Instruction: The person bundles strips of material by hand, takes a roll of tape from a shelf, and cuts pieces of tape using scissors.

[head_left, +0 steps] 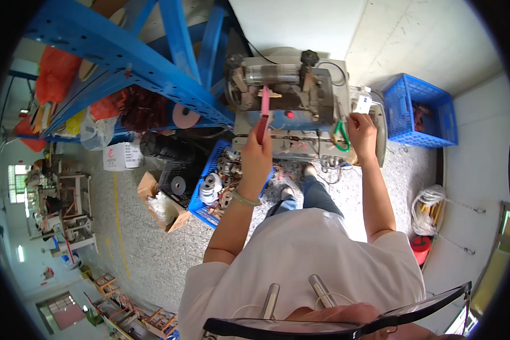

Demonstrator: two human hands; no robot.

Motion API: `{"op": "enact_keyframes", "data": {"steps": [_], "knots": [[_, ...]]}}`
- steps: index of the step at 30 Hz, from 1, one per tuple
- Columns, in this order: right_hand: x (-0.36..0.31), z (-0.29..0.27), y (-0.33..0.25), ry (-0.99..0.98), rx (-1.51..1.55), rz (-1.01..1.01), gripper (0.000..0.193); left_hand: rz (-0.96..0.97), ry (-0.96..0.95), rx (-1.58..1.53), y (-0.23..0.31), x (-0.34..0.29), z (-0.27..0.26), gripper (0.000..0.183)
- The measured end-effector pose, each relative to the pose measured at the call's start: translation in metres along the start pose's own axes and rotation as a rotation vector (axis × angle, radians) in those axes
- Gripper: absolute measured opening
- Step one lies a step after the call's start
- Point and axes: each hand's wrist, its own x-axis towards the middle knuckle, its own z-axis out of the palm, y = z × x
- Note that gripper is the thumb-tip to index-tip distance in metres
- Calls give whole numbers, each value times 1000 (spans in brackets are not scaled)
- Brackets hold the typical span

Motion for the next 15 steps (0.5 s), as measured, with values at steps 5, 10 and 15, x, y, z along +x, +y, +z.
{"op": "enact_keyframes", "data": {"steps": [5,10,15], "knots": [[-44,19,107,-364,-286,110,51,145,23,-39,-11,-1,11,34],[-43,17,97,-430,-240,273,65,101,147,-23,-21,-12,11,34],[-70,-39,43,-217,-1,442,59,-20,114,-236,-19,-25,0,32]]}}
